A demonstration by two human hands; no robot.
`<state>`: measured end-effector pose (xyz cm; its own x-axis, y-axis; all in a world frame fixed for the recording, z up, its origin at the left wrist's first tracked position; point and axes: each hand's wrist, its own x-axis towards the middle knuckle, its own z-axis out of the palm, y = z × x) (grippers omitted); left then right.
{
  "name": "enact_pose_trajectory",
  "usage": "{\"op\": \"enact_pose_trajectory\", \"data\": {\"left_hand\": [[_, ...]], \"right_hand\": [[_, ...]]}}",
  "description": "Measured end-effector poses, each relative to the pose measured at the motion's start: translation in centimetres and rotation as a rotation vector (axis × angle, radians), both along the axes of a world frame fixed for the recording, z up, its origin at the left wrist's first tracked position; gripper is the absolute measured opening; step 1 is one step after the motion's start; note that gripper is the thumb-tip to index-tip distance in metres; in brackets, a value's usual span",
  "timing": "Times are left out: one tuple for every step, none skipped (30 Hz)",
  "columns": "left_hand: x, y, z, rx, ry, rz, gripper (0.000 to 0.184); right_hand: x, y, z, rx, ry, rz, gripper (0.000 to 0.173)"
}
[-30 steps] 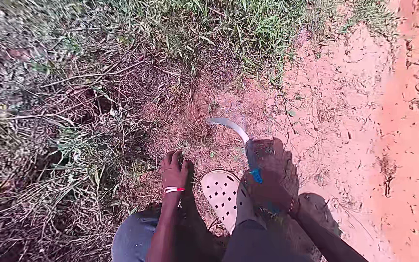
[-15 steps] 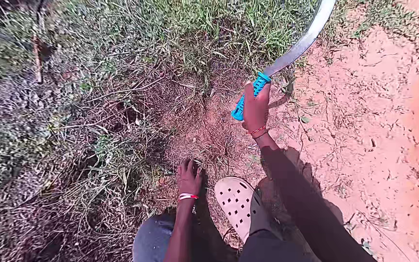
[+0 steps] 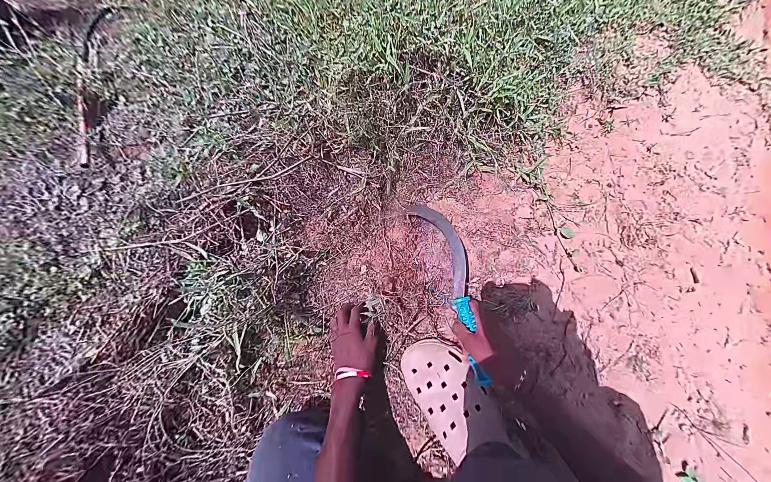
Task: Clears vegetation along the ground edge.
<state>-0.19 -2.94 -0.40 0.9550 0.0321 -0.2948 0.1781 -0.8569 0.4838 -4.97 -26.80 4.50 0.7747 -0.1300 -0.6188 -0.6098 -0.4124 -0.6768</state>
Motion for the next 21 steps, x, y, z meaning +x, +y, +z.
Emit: {"op": "enact_pose_trajectory", "data": {"left_hand": [[0.0,0.0,0.0,0.005,0.004,-0.005,0.045],[-0.2,0.1,-0.1,-0.005,-0.002,-0.013,0.046],[-0.3,0.1,-0.1,-0.026,-0.007,-0.020,0.047],[-0.4,0.2,0.0,-0.061,-0.017,-0.017,0.047],[-0.4,0.2,0.1,-0.132,-0.040,0.005,0.047],[-0.6,0.1,0.0,-0.232,-0.071,0.039,0.048],[-1.0,-0.3,0.2,-0.344,-0.091,0.081,0.050],[-1.0,-1.0,0.6,-0.430,-0.103,0.110,0.054],[-0.9,-1.8,0.9,-0.476,-0.096,0.112,0.062],[-0.9,-2.9,1.2,-0.480,-0.047,0.084,0.075],[-0.9,-4.2,1.4,-0.432,-0.004,0.031,0.089],[-0.7,-5.6,1.3,-0.337,0.012,-0.047,0.104],[-0.5,-7.1,1.2,-0.223,0.013,-0.125,0.114],[-0.4,-8.4,1.0,-0.123,0.030,-0.185,0.116],[-0.1,-9.4,0.8,-0.040,0.040,-0.226,0.114],[0.7,-10.3,0.4,0.017,0.042,-0.247,0.108],[1.4,-10.9,-0.1,0.054,0.051,-0.250,0.102],[2.3,-11.3,-0.5,0.083,0.068,-0.245,0.097],[3.2,-11.6,-0.6,0.116,0.088,-0.242,0.091],[4.0,-11.4,-0.7,0.149,0.086,-0.244,0.084],[4.2,-10.8,-0.8,0.179,0.067,-0.254,0.076]], "right_hand": [[-1.5,-0.9,-0.4,-0.024,-0.049,-0.016,0.051],[-2.5,-1.6,-0.3,-0.051,-0.073,-0.043,0.049],[-2.9,-2.2,0.1,-0.073,-0.079,-0.074,0.048],[-2.9,-2.7,0.6,-0.108,-0.094,-0.105,0.047],[-2.6,-3.0,0.8,-0.156,-0.131,-0.138,0.046],[-2.5,-3.4,0.7,-0.204,-0.175,-0.167,0.045],[-2.6,-3.7,0.2,-0.257,-0.220,-0.191,0.045],[-2.2,-4.1,-0.4,-0.291,-0.236,-0.205,0.046],[-1.7,-4.5,-1.5,-0.307,-0.238,-0.219,0.047],[-1.4,-4.8,-2.6,-0.314,-0.220,-0.234,0.047],[-1.0,-4.9,-3.3,-0.318,-0.173,-0.245,0.047],[-0.3,-4.9,-3.5,-0.322,-0.117,-0.252,0.048],[0.2,-4.8,-3.5,-0.327,-0.079,-0.248,0.049],[0.4,-4.6,-3.5,-0.343,-0.059,-0.233,0.048],[0.3,-4.4,-3.6,-0.354,-0.057,-0.223,0.047],[0.4,-4.4,-3.8,-0.363,-0.075,-0.222,0.046],[0.2,-4.4,-4.2,-0.364,-0.092,-0.229,0.045],[0.1,-4.6,-4.5,-0.367,-0.103,-0.237,0.043],[0.2,-4.8,-4.6,-0.372,-0.110,-0.243,0.042],[0.4,-4.8,-4.5,-0.374,-0.107,-0.243,0.042],[0.4,-4.6,-4.5,-0.375,-0.102,-0.242,0.042]]}}
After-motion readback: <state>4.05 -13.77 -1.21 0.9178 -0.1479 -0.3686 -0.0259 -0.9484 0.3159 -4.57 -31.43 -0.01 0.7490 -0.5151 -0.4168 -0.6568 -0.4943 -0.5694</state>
